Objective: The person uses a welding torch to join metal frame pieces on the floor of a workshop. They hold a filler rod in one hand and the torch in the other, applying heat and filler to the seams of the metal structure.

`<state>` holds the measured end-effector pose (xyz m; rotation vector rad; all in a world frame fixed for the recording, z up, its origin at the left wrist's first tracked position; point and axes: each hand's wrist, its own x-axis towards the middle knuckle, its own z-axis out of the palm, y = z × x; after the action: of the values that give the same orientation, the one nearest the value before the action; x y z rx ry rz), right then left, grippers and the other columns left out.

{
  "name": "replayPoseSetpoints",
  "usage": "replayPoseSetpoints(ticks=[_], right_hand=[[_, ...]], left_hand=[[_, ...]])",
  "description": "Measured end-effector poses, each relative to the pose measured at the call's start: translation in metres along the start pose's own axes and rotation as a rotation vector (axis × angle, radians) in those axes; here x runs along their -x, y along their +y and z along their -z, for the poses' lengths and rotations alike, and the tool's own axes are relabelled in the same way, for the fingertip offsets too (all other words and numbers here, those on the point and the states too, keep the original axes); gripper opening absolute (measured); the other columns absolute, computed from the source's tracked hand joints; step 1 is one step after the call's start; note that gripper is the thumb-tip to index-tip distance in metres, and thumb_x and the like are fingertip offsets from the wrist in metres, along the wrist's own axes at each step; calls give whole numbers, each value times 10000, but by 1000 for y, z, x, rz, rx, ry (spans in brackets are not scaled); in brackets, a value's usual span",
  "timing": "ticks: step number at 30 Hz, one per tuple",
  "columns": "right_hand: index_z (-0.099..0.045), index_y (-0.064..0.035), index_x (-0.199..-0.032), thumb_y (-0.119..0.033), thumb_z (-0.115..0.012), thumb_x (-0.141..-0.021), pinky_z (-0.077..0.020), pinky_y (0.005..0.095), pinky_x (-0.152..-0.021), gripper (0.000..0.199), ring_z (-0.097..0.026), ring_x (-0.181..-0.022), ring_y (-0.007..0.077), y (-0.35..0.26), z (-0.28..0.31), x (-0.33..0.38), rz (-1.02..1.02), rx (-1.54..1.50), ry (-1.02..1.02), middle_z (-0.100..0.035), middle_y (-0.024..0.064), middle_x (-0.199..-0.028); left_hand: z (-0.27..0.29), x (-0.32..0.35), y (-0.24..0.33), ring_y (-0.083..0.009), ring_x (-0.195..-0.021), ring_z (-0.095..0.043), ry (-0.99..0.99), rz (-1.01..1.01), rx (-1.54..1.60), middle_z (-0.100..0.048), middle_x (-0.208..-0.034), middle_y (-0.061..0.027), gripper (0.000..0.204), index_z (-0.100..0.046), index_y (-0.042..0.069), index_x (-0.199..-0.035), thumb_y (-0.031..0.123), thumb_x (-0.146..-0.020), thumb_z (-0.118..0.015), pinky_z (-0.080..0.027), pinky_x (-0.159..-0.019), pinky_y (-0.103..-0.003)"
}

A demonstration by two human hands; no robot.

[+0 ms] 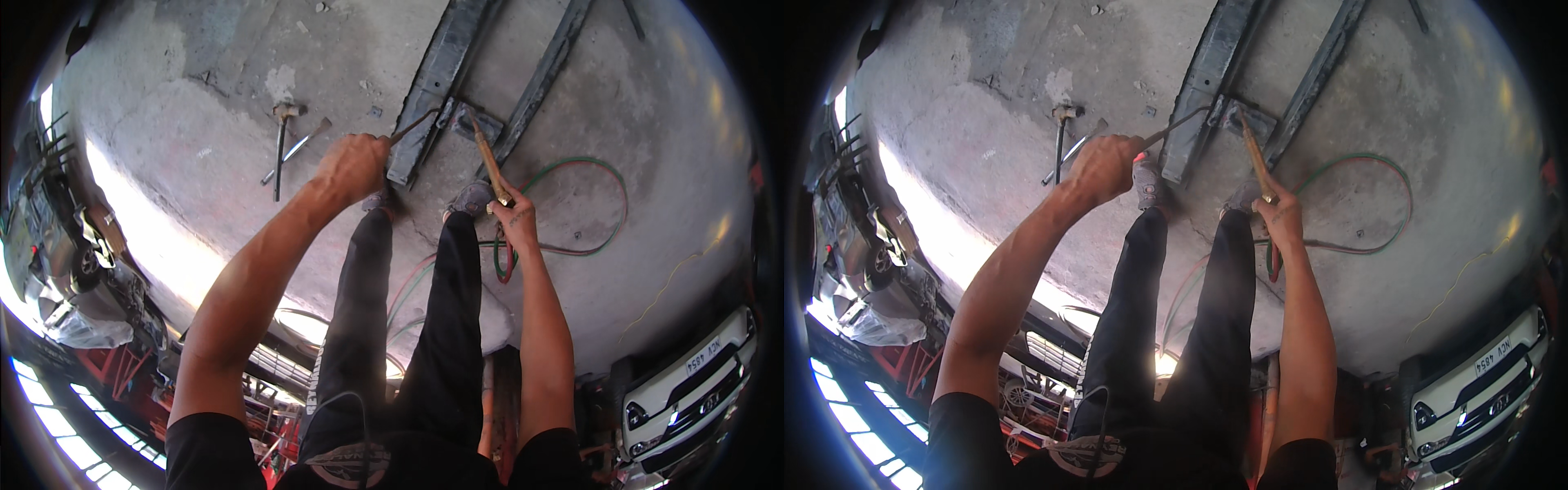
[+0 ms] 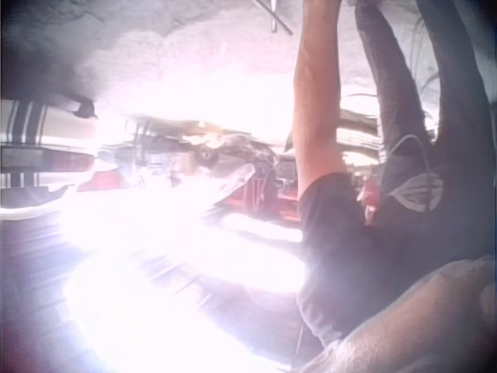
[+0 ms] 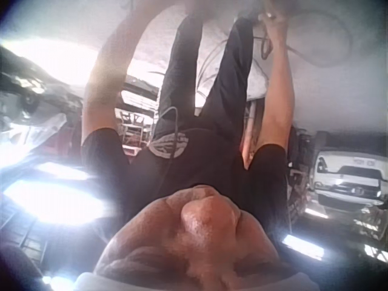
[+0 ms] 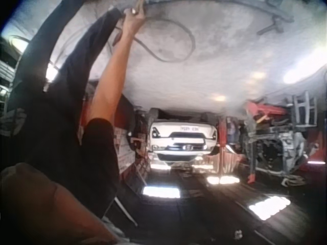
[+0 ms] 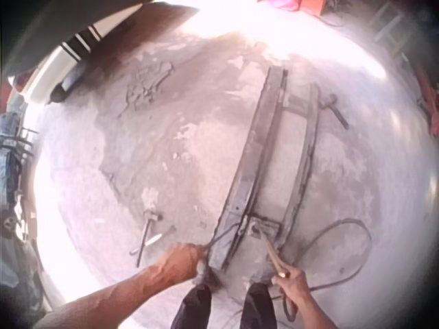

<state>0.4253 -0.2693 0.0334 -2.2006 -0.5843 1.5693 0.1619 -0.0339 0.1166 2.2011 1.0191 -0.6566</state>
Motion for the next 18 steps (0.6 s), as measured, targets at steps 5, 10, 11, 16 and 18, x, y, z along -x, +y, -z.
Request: replayPoseSetpoints(ticks=[5, 10, 11, 16, 18], right_hand=[[-620, -84, -1474, -39, -741, -885, -486, 283, -563, 603, -567, -625, 71, 7, -3, -4, -17, -57, -5, -685, 22, -856], [-621, -86, -1471, -23, -737, -888, -479, 285, -518, 598, -568, -578, 70, 11, -5, -11, 157, 67, 33, -678, 18, -835], [-622, -84, -1471, -24, -739, -886, -479, 284, -533, 599, -563, -593, 69, 14, -4, -12, 96, 32, 17, -678, 17, -834], [-622, -80, -1471, -21, -743, -876, -477, 285, -574, 609, -554, -630, 70, -2, -6, -4, 31, 46, -14, -673, 16, -831], [-619, -84, -1475, -25, -744, -876, -476, 287, -566, 614, -555, -618, 72, -4, -7, 3, 25, 29, -30, -667, 14, -827]], left_hand=[[7, -7, -37, -417, -901, -739, -58, 79, -48, -742, -927, -238, 195, -770, 55, -997, 43, -833, -666, -593, -823, -483], [7, -6, -39, -395, -919, -747, -37, 99, -44, -754, -934, -213, 182, -780, 74, -991, 70, -831, -691, -594, -837, -464], [6, -7, -38, -389, -925, -749, -37, 100, -57, -756, -935, -208, 180, -781, 76, -989, 74, -831, -695, -595, -840, -457], [7, -5, -32, -355, -942, -758, -57, 135, -107, -768, -944, -182, 174, -786, 86, -984, 110, -822, -729, -597, -853, -434], [7, -5, -31, -349, -943, -760, -61, 147, -112, -770, -944, -178, 175, -787, 86, -983, 122, -819, -739, -598, -855, -432]])
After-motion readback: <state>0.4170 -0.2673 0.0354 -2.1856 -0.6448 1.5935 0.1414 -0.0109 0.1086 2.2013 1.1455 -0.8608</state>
